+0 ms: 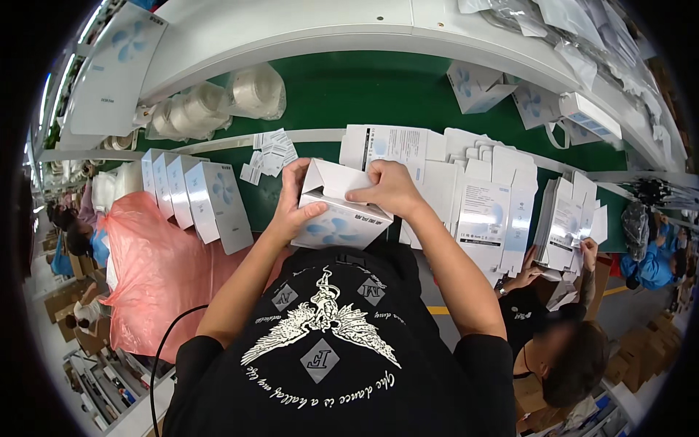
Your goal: Packaging circular electronic components into retail boxes with instruction manuals and stickers.
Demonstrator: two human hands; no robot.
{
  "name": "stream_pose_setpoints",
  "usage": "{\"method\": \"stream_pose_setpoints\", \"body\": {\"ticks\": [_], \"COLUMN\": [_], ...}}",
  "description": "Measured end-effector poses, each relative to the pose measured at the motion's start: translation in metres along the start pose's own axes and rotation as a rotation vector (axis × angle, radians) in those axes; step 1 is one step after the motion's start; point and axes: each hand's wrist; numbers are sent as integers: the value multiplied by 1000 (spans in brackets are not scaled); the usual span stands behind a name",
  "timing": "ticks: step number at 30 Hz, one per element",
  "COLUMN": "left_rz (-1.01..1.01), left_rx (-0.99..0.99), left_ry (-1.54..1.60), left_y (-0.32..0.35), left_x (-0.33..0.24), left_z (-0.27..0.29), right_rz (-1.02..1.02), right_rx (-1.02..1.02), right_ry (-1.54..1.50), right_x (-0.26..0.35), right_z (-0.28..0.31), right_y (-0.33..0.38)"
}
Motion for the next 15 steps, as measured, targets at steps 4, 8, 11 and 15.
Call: {"method": "stream_pose_setpoints", "body": {"ticks": [4, 8, 11, 15], "left_rz": [-8, 97, 23, -212], "left_rx": [-44, -3, -283, -657], "left_ry": [26, -408, -351, -400], "left_y": [2, 42, 60, 50], "left_x": [-5, 20, -2, -107], "left_z": [2, 22, 44, 119], "right_rz": [155, 238, 15, -64], "right_rx": [-37, -79, -242, -677], "right_ry": [-170, -847, -1291, -334], "right_x": [-19, -41, -69, -148], "right_z": [4, -2, 11, 1], "right_y": [-11, -17, -10, -10]}}
Point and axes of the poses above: each hand's wrist, its own y-axis away from the middle knuckle, its own z-axis out of the back of the hand, x = y × z, and after that the axes turned 10 degrees about z, right-handed
